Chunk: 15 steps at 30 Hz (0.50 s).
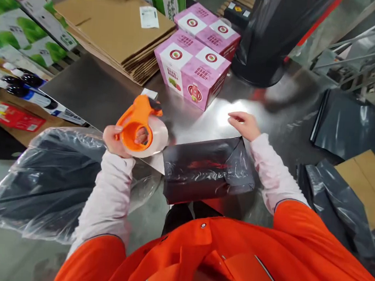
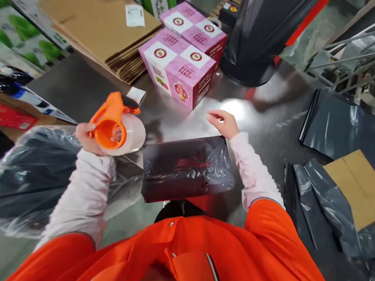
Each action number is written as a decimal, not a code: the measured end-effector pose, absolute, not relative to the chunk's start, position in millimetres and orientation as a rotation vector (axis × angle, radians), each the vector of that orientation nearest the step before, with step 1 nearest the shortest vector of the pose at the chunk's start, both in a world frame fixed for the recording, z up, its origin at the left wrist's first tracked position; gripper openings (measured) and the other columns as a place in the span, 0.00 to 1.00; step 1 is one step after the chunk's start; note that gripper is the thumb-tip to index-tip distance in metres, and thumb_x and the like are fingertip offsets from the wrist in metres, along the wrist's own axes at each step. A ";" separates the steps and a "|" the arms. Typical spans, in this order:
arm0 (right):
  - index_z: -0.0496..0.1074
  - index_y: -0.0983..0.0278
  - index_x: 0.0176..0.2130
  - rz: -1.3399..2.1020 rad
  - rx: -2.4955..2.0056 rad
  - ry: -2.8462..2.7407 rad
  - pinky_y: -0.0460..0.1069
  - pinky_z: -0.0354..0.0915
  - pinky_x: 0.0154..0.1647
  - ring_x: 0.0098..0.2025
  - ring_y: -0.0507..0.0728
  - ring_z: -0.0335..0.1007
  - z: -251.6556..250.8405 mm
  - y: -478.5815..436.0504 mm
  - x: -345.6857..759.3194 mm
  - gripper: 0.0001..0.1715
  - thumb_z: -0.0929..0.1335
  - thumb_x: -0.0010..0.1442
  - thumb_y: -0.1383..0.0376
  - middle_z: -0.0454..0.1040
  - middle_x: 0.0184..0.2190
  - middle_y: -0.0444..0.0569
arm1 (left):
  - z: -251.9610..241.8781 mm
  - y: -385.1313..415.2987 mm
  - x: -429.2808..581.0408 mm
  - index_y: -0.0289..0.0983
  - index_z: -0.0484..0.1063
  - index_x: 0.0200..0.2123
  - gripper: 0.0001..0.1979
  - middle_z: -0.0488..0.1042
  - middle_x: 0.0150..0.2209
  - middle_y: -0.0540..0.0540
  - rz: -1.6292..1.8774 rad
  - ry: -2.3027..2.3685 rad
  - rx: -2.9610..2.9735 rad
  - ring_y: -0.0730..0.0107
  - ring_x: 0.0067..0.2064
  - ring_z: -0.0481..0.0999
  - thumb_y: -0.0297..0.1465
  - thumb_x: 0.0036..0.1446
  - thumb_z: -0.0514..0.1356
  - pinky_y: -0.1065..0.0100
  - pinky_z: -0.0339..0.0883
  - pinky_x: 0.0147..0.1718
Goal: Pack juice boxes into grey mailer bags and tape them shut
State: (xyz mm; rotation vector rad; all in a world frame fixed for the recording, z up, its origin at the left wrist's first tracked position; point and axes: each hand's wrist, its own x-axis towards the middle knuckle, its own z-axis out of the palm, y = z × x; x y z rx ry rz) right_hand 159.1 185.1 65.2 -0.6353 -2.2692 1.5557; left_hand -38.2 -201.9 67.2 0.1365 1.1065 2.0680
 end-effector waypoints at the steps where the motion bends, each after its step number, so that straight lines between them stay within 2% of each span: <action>1: 0.83 0.62 0.47 1.570 -0.470 -2.318 0.64 0.74 0.62 0.49 0.64 0.79 74.1 178.9 137.2 0.42 0.81 0.47 0.35 0.84 0.44 0.54 | 76.2 -189.1 -48.8 0.35 0.71 0.45 0.25 0.67 0.22 0.48 2.045 1.093 0.225 0.70 0.18 0.59 0.43 0.45 0.56 0.65 0.62 0.18; 3: 0.81 0.64 0.53 1.581 -0.202 -2.335 0.59 0.76 0.57 0.47 0.61 0.79 90.5 160.1 97.6 0.48 0.83 0.44 0.36 0.84 0.47 0.53 | 88.1 -160.1 -56.8 0.33 0.70 0.45 0.26 0.67 0.22 0.47 1.957 1.050 0.382 0.73 0.17 0.58 0.41 0.42 0.58 0.66 0.63 0.19; 6: 0.77 0.65 0.60 1.487 -0.005 -2.347 0.55 0.75 0.56 0.51 0.59 0.77 104.4 138.8 58.4 0.53 0.85 0.44 0.41 0.81 0.55 0.54 | 94.2 -124.7 -47.3 0.32 0.69 0.46 0.27 0.68 0.23 0.47 1.849 1.015 0.452 0.74 0.18 0.57 0.41 0.44 0.58 0.62 0.70 0.26; 9: 0.81 0.65 0.57 1.388 0.049 -2.356 0.54 0.75 0.57 0.51 0.58 0.77 103.2 140.1 51.6 0.39 0.84 0.53 0.49 0.82 0.55 0.52 | 94.1 -108.0 -36.6 0.30 0.69 0.49 0.27 0.66 0.24 0.47 1.792 1.020 0.453 0.72 0.19 0.58 0.40 0.48 0.55 0.59 0.72 0.30; 12: 0.86 0.61 0.47 1.321 -0.029 -2.305 0.56 0.73 0.62 0.54 0.60 0.79 95.0 148.2 70.2 0.20 0.83 0.58 0.53 0.85 0.50 0.49 | 92.8 -96.8 -38.0 0.29 0.69 0.51 0.29 0.66 0.24 0.47 1.762 1.039 0.419 0.71 0.18 0.59 0.39 0.48 0.54 0.51 0.75 0.34; 13: 0.86 0.60 0.43 1.301 -0.079 -2.273 0.56 0.73 0.63 0.53 0.60 0.79 92.5 149.8 78.7 0.17 0.82 0.60 0.52 0.85 0.48 0.48 | 92.3 -91.1 -41.0 0.29 0.70 0.52 0.30 0.66 0.24 0.47 1.743 1.054 0.406 0.71 0.17 0.59 0.39 0.47 0.54 0.48 0.77 0.36; 15: 0.85 0.59 0.36 1.290 -0.137 -2.238 0.56 0.73 0.61 0.49 0.58 0.79 88.5 153.3 94.8 0.20 0.79 0.62 0.45 0.85 0.44 0.47 | 91.5 -74.1 -50.8 0.28 0.71 0.54 0.32 0.68 0.24 0.47 1.675 1.080 0.364 0.70 0.18 0.60 0.37 0.47 0.55 0.43 0.78 0.40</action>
